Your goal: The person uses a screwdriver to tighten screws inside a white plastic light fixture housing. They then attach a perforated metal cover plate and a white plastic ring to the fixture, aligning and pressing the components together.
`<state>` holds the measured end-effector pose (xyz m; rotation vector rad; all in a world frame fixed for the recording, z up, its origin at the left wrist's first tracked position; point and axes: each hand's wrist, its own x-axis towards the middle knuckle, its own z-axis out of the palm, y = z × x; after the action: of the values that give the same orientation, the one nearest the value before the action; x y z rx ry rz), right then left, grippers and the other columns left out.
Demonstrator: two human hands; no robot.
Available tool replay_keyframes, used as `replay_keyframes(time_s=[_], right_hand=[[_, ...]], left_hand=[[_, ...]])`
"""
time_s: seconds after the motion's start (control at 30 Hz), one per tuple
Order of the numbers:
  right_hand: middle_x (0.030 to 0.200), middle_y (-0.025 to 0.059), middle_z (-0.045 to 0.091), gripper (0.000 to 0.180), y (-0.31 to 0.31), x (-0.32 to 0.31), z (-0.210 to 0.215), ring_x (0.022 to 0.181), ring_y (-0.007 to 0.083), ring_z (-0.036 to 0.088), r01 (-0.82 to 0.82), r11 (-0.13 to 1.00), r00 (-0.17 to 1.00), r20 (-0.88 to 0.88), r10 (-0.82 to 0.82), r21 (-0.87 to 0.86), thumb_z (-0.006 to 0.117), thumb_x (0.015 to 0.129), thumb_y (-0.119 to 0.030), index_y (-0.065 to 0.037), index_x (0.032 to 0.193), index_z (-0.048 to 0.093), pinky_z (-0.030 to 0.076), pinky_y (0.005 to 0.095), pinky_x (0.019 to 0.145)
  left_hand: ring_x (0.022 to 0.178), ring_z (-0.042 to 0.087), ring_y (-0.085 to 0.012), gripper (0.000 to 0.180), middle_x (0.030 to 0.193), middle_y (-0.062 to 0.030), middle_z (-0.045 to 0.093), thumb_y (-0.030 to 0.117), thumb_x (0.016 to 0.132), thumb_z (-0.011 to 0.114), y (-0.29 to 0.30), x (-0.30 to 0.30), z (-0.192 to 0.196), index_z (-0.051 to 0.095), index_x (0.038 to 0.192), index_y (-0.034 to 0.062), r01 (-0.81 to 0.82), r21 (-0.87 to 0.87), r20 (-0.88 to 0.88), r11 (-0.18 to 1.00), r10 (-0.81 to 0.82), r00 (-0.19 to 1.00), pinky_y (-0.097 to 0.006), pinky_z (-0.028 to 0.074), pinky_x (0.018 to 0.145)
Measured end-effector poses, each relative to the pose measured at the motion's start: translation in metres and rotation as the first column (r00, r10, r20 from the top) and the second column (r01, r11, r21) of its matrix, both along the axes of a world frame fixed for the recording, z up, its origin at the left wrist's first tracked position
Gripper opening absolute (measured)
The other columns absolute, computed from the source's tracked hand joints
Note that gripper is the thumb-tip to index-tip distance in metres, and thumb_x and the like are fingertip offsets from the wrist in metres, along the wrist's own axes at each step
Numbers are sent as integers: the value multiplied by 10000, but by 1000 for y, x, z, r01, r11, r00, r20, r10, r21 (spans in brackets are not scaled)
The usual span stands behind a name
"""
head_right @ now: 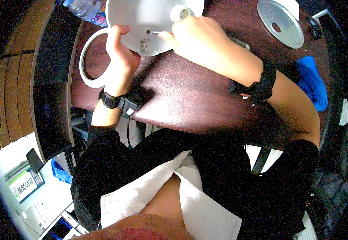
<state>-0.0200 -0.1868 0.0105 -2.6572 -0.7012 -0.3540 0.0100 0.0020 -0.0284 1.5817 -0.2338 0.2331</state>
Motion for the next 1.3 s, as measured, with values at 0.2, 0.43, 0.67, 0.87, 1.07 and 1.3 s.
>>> replay_keyframes(time_s=[0.2, 0.43, 0.67, 0.87, 1.07, 1.3], right_hand=[[517, 182, 556, 453, -2, 1, -4, 511, 341, 606, 1, 1000, 1000, -16, -1, -6, 531, 870, -337, 12, 595, 616, 507, 419, 496], [508, 191, 546, 456, 1, -4, 2, 502, 342, 602, -7, 1000, 1000, -21, 7, 4, 537, 870, -328, 24, 587, 606, 500, 412, 477], [520, 207, 546, 462, 0, -1, 0, 514, 363, 599, -2, 1000, 999, -51, 3, 28, 524, 880, -325, 29, 596, 608, 497, 436, 493], [568, 256, 545, 505, 3, 3, 1, 547, 393, 597, 31, 995, 969, -247, -8, 92, 489, 900, -354, 48, 619, 607, 493, 448, 516], [437, 61, 428, 533, -3, 15, -6, 344, 200, 428, 156, 936, 631, -761, 152, 316, 428, 923, -463, -53, 590, 500, 365, 345, 348], [473, -100, 219, 462, -3, 6, -5, 336, 15, 215, 613, 623, -125, -719, 683, 485, 403, 934, -494, -160, 621, 340, 184, 179, 336]], left_hand=[[903, 473, -218, 313, 951, -76, 503, 219, 697, 541, -7, -9, 15, 534, 944, 27, 8, -106, -74, 994, -15, 997, -354, 360, 826], [900, 467, -208, 297, 944, -77, 498, 245, 715, 548, -2, -8, 9, 534, 924, 34, -44, 29, 29, 999, 43, 999, -343, 356, 824], [895, 464, -207, 290, 929, -71, 488, 244, 713, 552, -6, -10, 10, 530, 922, 45, -18, -69, -40, 997, 15, 999, -338, 365, 817], [916, 467, -228, 313, 946, -77, 472, 210, 696, 535, -5, -12, 8, 514, 949, 27, 44, -111, -122, 993, -58, 991, -375, 385, 813], [899, 465, -233, 308, 934, -80, 465, 178, 689, 511, -17, -16, 19, 500, 950, 15, -66, -461, -290, 885, -80, 954, -385, 386, 817], [877, 465, -218, 257, 912, -80, 486, 182, 694, 530, -7, -13, 15, 515, 889, 14, 36, -233, -160, 972, -75, 984, -362, 382, 819]])
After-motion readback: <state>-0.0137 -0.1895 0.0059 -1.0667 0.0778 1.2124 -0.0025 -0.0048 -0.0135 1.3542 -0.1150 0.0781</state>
